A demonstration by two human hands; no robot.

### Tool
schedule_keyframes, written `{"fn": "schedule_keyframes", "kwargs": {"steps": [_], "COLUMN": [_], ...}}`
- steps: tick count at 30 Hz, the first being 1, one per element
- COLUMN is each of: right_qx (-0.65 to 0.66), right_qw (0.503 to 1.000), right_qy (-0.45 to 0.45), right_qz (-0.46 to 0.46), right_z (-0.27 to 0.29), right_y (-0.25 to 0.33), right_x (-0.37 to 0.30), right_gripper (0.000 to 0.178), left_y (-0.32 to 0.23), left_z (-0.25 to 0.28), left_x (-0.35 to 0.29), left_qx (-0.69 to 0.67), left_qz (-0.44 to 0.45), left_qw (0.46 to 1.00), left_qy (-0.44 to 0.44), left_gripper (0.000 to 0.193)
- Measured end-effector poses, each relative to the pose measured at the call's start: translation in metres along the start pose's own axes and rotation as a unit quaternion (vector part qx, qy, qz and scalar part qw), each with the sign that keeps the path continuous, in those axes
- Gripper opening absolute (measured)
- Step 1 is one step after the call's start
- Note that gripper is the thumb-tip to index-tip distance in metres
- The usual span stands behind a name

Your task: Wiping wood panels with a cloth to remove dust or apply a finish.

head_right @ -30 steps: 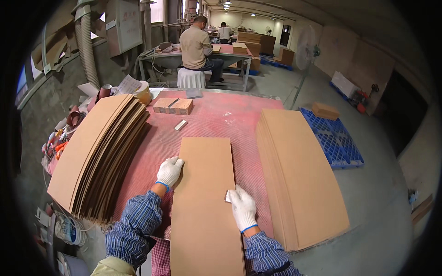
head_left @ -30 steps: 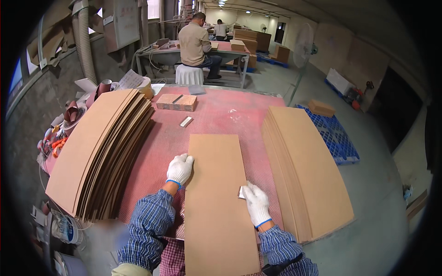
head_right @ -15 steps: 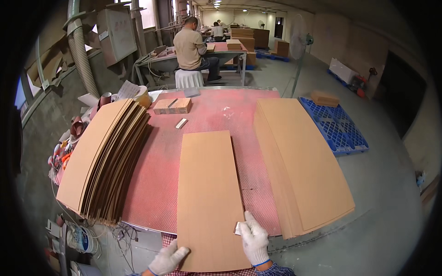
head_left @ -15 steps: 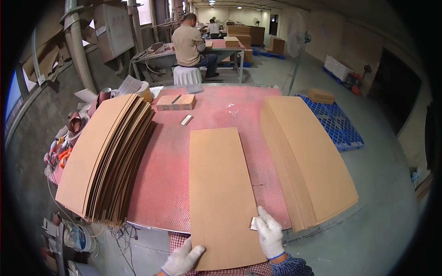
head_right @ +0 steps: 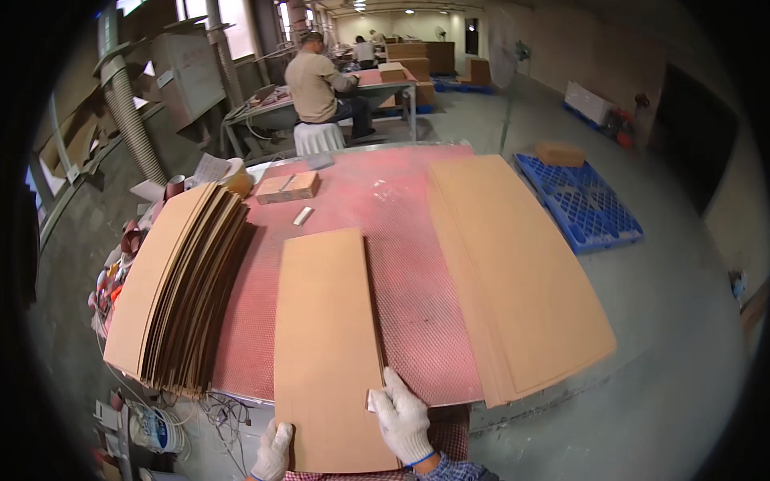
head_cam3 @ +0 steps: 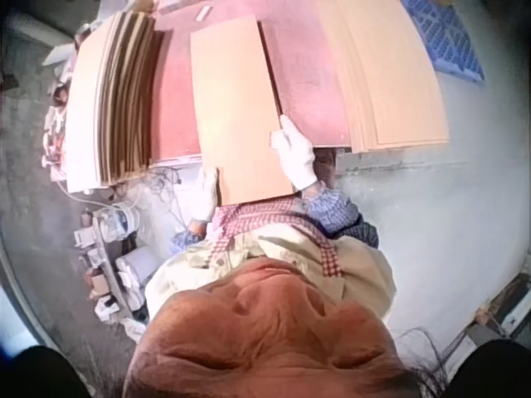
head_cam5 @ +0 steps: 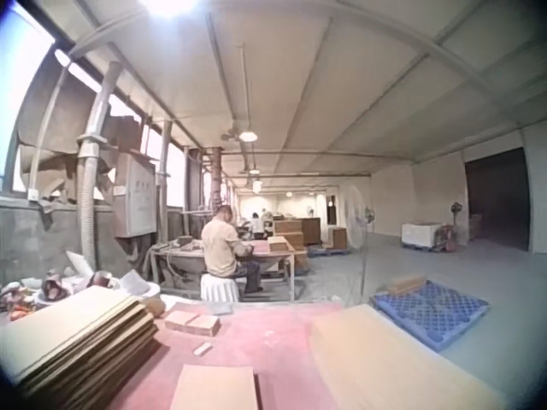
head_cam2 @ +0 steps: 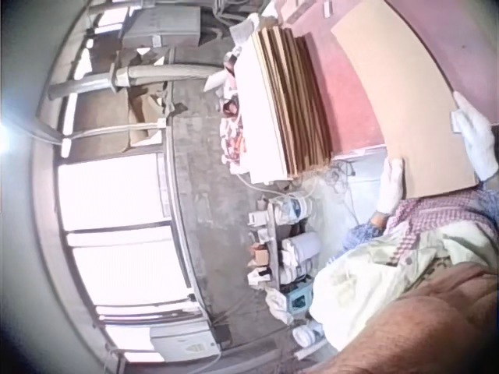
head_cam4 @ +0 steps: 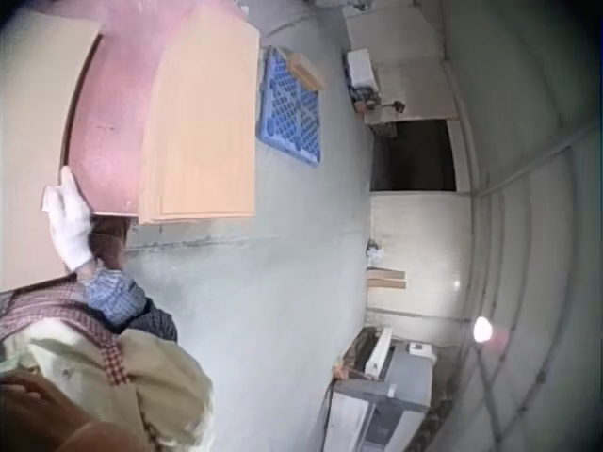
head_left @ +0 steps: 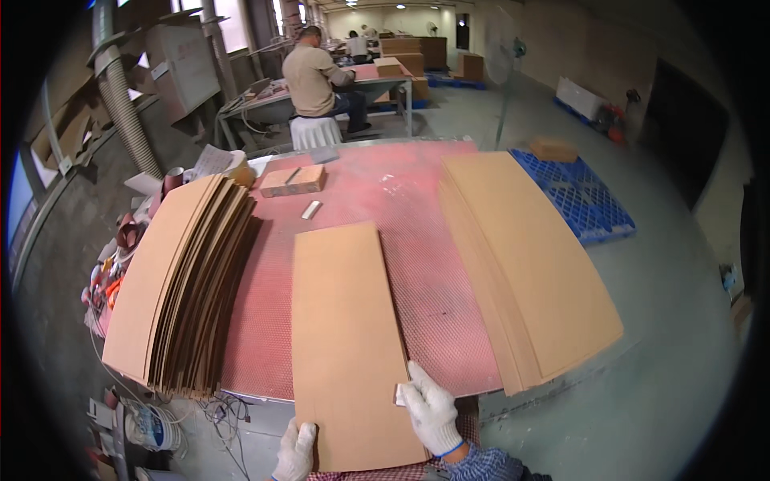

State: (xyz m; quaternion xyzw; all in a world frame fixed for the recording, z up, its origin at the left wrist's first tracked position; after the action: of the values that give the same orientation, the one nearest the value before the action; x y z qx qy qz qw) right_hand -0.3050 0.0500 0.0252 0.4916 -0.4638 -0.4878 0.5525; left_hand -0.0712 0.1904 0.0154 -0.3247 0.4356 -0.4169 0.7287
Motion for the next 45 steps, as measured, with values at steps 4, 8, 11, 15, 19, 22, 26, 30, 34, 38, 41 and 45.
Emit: {"fn": "schedule_keyframes", "kwargs": {"steps": [4,8,11,15,19,22,26,30,34,38,41,45], "right_qx": [0.064,0.12,0.155,0.226,0.228,0.264,0.358,0.393,0.167,-0.156,-0.328,-0.416], "right_qw": [0.995,0.989,0.985,0.971,0.967,0.917,0.92,0.912,0.968,0.949,0.819,0.758], "right_qy": [0.077,0.063,0.067,0.064,0.096,0.041,0.091,0.055,-0.058,-0.117,-0.122,-0.059], "right_qz": [-0.015,-0.053,-0.04,-0.051,0.066,0.296,0.135,0.106,0.176,0.248,0.455,0.499], "right_z": [-0.003,-0.006,0.001,0.008,0.008,0.012,0.022,0.012,0.008,-0.011,-0.038,-0.062], "right_y": [0.0,-0.009,-0.023,-0.005,0.053,0.062,0.115,0.132,0.123,0.134,0.108,0.086], "right_x": [0.023,0.025,0.028,0.046,0.076,0.115,0.143,0.15,0.156,0.129,0.123,0.104], "right_gripper": [0.04,0.052,0.058,0.038,0.026,0.022,0.019,0.019,0.025,0.03,0.027,0.023], "left_y": [0.011,-0.001,-0.021,0.036,-0.016,-0.078,-0.12,-0.12,-0.139,-0.144,-0.164,-0.201], "left_z": [-0.007,-0.026,-0.016,-0.004,0.002,-0.015,-0.059,-0.123,-0.138,-0.129,-0.112,-0.095], "left_x": [0.004,-0.005,0.0,0.011,0.013,0.006,-0.027,-0.023,-0.04,-0.044,-0.046,-0.042], "left_qx": [-0.111,-0.227,-0.074,0.255,0.161,0.323,-0.012,-0.105,-0.256,-0.277,-0.242,-0.207], "left_qz": [-0.005,0.002,0.043,-0.212,-0.075,-0.307,-0.205,-0.072,-0.061,0.057,0.119,-0.043], "left_qw": [0.993,0.967,0.993,0.935,0.975,0.82,0.972,0.91,0.865,0.86,0.856,0.895], "left_qy": [-0.048,-0.116,-0.078,-0.128,-0.132,-0.36,0.112,0.394,0.427,0.424,0.441,0.392], "left_gripper": [0.049,0.042,0.037,0.046,0.04,0.05,0.051,0.052,0.03,0.038,0.04,0.041]}}
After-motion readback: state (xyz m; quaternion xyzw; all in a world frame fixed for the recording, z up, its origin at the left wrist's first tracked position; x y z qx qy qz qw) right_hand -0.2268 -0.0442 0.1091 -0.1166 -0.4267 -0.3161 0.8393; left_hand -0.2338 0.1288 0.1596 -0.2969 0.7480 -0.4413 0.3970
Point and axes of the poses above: each hand's wrist, its own x-axis towards the middle knuckle, its own z-axis out of the back of the hand, y = z × x, the point moved 1 cm from there along x, towards the middle knuckle, and after that the axes turned 5 degrees about z, right-handed, at the moved point
